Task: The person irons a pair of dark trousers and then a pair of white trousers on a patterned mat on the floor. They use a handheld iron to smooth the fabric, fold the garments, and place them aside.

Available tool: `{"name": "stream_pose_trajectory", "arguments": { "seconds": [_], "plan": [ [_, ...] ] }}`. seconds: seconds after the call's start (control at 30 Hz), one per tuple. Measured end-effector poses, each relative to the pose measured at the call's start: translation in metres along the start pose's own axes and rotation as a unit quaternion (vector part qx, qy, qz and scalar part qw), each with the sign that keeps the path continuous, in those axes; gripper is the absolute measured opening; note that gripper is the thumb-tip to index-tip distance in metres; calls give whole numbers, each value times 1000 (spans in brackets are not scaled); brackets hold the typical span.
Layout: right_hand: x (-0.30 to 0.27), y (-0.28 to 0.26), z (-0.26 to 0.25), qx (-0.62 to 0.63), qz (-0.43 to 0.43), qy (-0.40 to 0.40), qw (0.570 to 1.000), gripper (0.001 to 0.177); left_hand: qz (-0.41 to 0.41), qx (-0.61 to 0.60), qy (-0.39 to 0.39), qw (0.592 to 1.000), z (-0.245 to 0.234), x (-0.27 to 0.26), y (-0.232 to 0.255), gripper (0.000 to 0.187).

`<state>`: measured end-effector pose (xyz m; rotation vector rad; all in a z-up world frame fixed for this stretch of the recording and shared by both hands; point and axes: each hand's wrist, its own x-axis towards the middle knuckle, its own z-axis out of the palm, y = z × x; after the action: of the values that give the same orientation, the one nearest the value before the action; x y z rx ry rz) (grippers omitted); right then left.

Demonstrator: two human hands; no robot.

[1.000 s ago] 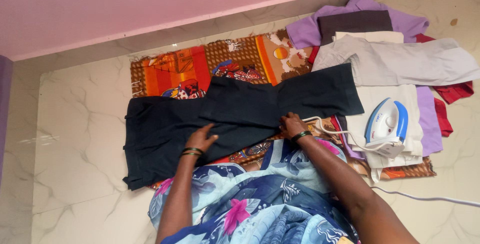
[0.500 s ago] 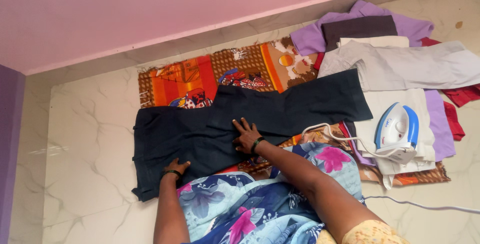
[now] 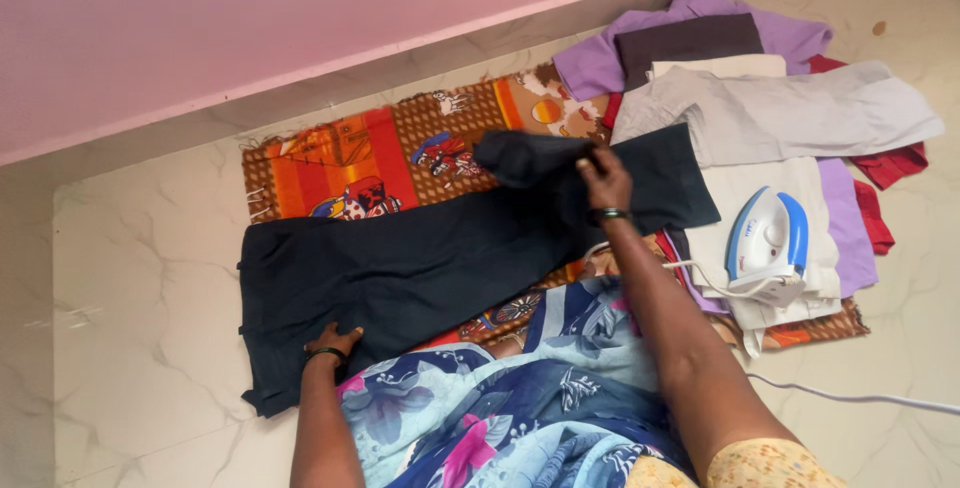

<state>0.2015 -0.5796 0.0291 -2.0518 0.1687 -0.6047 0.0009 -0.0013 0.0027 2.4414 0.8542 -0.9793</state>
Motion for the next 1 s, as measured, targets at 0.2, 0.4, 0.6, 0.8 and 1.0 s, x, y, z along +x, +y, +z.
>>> {"name": "stream_pose_trajectory", "arguments": {
  "seconds": [0.2,0.4,0.6,0.8,1.0],
  "plan": [
    [-13,37,-112,49,349,176,919,51,6,-17,18,1000,4,4,-3,91],
    [-23,46,-115,-104,379,191,899,73,34,-246,126,960,-9,-1,-24,67],
    [-12,50,-118,-115,384,203,893,94,-336,-436,323,770,-24,-39,-46,66],
    [14,53,-129,216,465,150,845,110,-434,-578,296,624,-36,-57,-45,64],
    [34,56,-132,190,469,85,858,76,-424,-643,279,573,-45,-52,-39,62]
  ]
}}
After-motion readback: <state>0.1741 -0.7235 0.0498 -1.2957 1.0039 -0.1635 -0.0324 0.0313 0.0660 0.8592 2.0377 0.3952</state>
